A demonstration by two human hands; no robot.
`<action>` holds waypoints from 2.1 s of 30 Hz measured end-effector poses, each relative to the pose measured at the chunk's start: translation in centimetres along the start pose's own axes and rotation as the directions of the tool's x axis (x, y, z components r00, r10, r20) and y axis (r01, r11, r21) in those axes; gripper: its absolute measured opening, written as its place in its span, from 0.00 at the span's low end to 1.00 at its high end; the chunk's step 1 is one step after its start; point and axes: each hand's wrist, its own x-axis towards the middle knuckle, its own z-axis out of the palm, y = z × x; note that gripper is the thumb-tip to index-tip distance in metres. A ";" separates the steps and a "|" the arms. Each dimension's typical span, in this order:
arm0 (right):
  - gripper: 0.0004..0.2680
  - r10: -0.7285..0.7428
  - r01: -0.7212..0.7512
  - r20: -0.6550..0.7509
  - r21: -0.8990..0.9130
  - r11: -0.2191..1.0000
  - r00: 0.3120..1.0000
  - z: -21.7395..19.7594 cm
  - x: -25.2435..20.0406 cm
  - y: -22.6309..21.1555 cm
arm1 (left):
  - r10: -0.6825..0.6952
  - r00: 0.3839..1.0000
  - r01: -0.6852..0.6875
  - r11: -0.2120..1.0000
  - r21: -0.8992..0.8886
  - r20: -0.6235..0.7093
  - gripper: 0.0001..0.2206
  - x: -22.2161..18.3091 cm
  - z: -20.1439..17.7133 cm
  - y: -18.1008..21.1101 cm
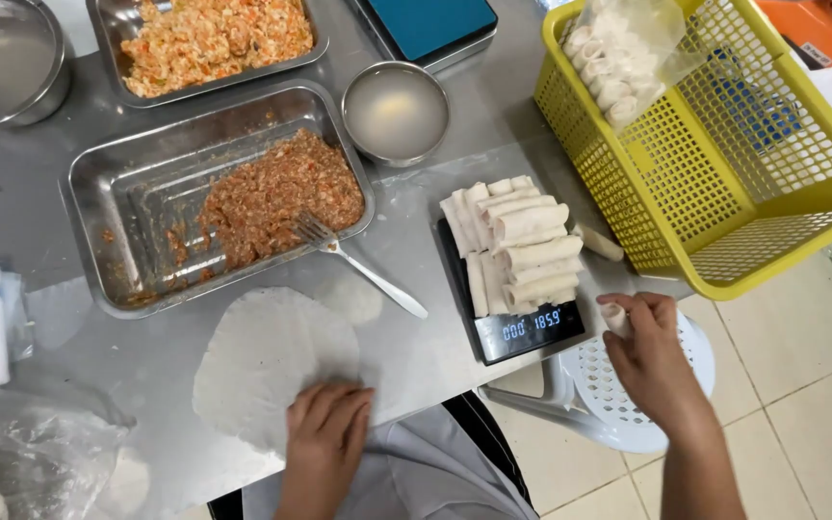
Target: Rolling spring rolls by placing filling on wrappers, folding, and rolling them into cylinders.
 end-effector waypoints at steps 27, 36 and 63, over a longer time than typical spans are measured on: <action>0.33 -0.837 0.751 0.312 0.375 0.543 0.449 9.3 -5.0 -18.7 | 0.237 0.971 -0.237 0.971 -0.022 0.014 0.04 -0.8 -10.6 -0.4; 0.14 -0.581 0.360 0.255 0.578 0.733 0.773 14.7 -0.2 -19.0 | -0.595 0.804 0.579 0.781 -0.232 0.004 0.16 0.8 -13.2 -3.4; 0.11 -0.810 0.785 0.042 0.224 0.578 0.585 16.5 3.4 -22.6 | -0.612 0.788 0.574 0.767 -0.286 -0.060 0.10 -4.3 -10.9 -3.7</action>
